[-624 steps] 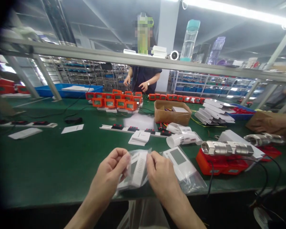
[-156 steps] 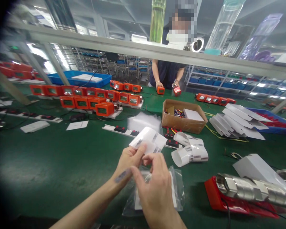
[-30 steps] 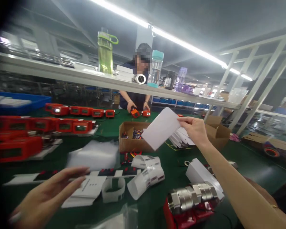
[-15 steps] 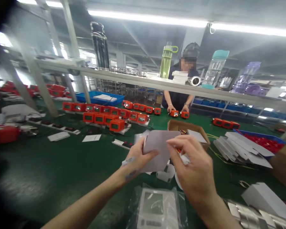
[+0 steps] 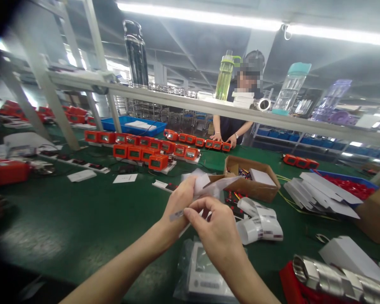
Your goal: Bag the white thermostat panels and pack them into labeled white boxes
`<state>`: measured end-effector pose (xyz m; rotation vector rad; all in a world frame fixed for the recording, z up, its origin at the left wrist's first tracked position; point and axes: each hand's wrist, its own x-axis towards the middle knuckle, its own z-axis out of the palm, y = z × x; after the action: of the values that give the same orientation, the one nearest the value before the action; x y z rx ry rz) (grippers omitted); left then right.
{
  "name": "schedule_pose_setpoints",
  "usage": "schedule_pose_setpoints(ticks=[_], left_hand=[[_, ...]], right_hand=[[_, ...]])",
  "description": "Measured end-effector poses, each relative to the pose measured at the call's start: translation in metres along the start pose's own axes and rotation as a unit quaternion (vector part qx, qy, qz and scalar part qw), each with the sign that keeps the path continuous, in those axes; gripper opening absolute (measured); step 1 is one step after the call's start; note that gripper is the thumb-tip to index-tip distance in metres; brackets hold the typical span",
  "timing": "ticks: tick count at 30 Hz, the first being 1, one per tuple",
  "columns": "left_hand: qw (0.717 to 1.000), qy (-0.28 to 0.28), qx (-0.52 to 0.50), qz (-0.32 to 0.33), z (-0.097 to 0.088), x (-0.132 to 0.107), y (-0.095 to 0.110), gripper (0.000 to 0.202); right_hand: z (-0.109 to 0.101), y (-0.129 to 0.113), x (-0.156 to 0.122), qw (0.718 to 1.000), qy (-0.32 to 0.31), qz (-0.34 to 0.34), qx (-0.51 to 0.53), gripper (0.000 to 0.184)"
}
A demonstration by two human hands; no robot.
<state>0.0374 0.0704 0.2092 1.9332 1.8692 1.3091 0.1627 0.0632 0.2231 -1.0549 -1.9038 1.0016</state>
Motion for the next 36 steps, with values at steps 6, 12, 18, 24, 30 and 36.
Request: schedule_pose_setpoints(ticks=[6, 12, 18, 24, 30, 36], left_hand=[[1.0, -0.002, 0.0, -0.01, -0.001, 0.0, 0.002, 0.005], [0.997, -0.013, -0.042, -0.07, -0.002, 0.003, -0.005, 0.02], [0.925, -0.086, -0.35, -0.125, -0.012, 0.001, -0.01, 0.042], [0.881, -0.112, -0.433, -0.156, -0.02, -0.006, -0.002, 0.048], [0.901, -0.087, -0.397, -0.152, -0.023, -0.009, -0.002, 0.049], [0.914, -0.069, -0.371, -0.147, -0.022, -0.011, -0.003, 0.046]], right_hand=[[0.004, 0.001, -0.001, 0.998, -0.022, 0.002, 0.053, 0.022], [-0.011, -0.013, -0.018, 0.998, -0.003, -0.056, 0.024, 0.022], [-0.046, -0.003, 0.003, 0.976, 0.159, -0.127, 0.074, 0.017], [-0.044, 0.006, 0.033, 0.98, 0.148, -0.112, 0.072, 0.023], [-0.035, 0.011, 0.043, 0.981, 0.148, -0.1, 0.076, 0.028], [-0.031, 0.011, 0.044, 0.979, 0.168, -0.098, 0.066, 0.027]])
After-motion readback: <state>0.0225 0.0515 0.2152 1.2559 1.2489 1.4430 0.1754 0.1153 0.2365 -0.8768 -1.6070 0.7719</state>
